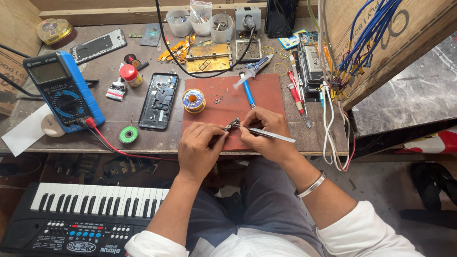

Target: The person solders a small phone circuit board component on a red mat, using a soldering iron and tweezers to position and solder parts. They lift and turn the board to view it, scrape and rework the soldered area with a blade-like tool, and finish by probing the component with a blue-handled tool.

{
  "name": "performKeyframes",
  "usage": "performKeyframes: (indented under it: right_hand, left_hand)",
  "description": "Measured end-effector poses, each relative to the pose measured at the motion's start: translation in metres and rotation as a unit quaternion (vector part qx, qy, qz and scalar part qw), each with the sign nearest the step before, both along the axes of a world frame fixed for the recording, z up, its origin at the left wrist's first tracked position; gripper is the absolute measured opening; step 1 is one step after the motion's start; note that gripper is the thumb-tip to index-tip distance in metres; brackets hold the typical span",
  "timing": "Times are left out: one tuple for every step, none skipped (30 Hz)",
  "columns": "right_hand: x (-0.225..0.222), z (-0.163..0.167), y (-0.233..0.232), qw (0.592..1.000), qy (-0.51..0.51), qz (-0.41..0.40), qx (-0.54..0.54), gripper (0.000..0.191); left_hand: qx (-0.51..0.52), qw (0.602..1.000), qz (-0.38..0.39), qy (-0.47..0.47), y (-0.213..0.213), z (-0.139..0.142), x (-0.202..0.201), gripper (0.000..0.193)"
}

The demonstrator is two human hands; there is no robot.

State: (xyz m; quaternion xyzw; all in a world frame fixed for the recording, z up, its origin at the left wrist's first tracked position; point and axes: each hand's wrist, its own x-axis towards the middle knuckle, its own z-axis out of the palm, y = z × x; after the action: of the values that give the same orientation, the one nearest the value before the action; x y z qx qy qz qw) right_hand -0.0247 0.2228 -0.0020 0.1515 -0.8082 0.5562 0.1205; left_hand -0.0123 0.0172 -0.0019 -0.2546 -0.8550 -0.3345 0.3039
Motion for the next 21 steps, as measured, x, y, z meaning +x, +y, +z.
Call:
performKeyframes:
  right_hand:
    - [0.0002,-0.0001,0.0004,1.000,-0.007,0.004,-0.017,0.015]
    - [0.0004,0.0001,0.0012,1.000,-0.009,0.006,-0.023,0.015]
    - [0.0013,0.0004,0.0028,0.999,-0.012,0.009,-0.030,0.015]
    - [0.0017,0.0006,0.0034,0.999,-0.015,0.011,-0.036,0.015]
    - [0.0016,0.0007,0.0031,0.999,-0.015,0.020,-0.046,0.015]
    - [0.0016,0.0008,0.0030,0.998,-0.016,0.028,-0.056,0.015]
    - [0.0020,0.0008,0.0035,0.997,-0.016,0.036,-0.065,0.015]
    - [0.0019,0.0009,0.0032,0.997,-0.020,0.036,-0.064,0.015]
    - [0.0017,0.0010,0.0030,0.997,-0.023,0.036,-0.063,0.015]
    - [0.0018,0.0011,0.0029,0.997,-0.026,0.037,-0.063,0.015]
    - [0.0015,0.0012,0.0029,0.997,-0.029,0.036,-0.061,0.015]
    - [0.0009,0.0012,0.0022,0.997,-0.032,0.034,-0.059,0.015]
    - [0.0008,0.0013,0.0020,0.997,-0.035,0.031,-0.057,0.014]
    - [0.0009,0.0013,0.0019,0.997,-0.035,0.032,-0.058,0.015]
    - [0.0011,0.0014,0.0022,0.997,-0.034,0.033,-0.059,0.015]
    - [0.0010,0.0013,0.0018,0.997,-0.034,0.034,-0.060,0.015]
    - [0.0009,0.0013,0.0017,0.998,-0.030,0.030,-0.051,0.015]
    - [0.0008,0.0013,0.0016,0.998,-0.026,0.026,-0.042,0.015]
    - [0.0010,0.0012,0.0018,0.999,-0.023,0.022,-0.033,0.015]
    - [0.0008,0.0010,0.0015,0.999,-0.019,0.024,-0.035,0.015]
    - [0.0006,0.0007,0.0015,0.999,-0.016,0.025,-0.037,0.015]
  left_hand:
    - [0.001,1.000,0.000,0.001,0.0000,-0.0002,-0.0005,0.012]
    - [0.002,1.000,0.001,0.002,0.0003,-0.0003,-0.0009,0.012]
    - [0.003,1.000,0.003,0.002,0.0008,-0.0006,-0.0007,0.012]
    - [0.003,1.000,0.005,0.003,0.0004,-0.0009,-0.0008,0.012]
    - [0.004,1.000,0.006,0.004,0.0001,-0.0010,-0.0012,0.012]
    - [0.004,1.000,0.006,0.004,0.0001,-0.0012,-0.0012,0.012]
    - [0.004,1.000,0.006,0.005,0.0007,-0.0015,-0.0010,0.012]
    - [0.004,1.000,0.006,0.005,0.0005,-0.0017,-0.0012,0.012]
    - [0.004,1.000,0.006,0.005,0.0003,-0.0016,-0.0012,0.013]
    - [0.004,1.000,0.006,0.005,0.0004,-0.0017,-0.0009,0.013]
    - [0.005,1.000,0.007,0.006,0.0008,-0.0017,-0.0007,0.013]
    - [0.005,1.000,0.008,0.007,0.0006,-0.0017,-0.0009,0.013]
    - [0.006,1.000,0.008,0.009,0.0006,-0.0017,-0.0009,0.013]
    - [0.006,1.000,0.007,0.008,0.0006,-0.0017,-0.0008,0.013]
    - [0.007,1.000,0.007,0.007,0.0009,-0.0017,-0.0007,0.013]
    - [0.007,1.000,0.006,0.007,0.0005,-0.0016,-0.0009,0.013]
    - [0.006,1.000,0.006,0.006,0.0004,-0.0016,-0.0008,0.013]
    - [0.006,1.000,0.006,0.006,0.0004,-0.0017,-0.0006,0.012]
    - [0.005,1.000,0.006,0.005,0.0006,-0.0017,-0.0002,0.012]
    - [0.004,1.000,0.007,0.006,0.0002,-0.0016,-0.0005,0.012]
    - [0.004,1.000,0.007,0.006,0.0001,-0.0015,-0.0008,0.012]
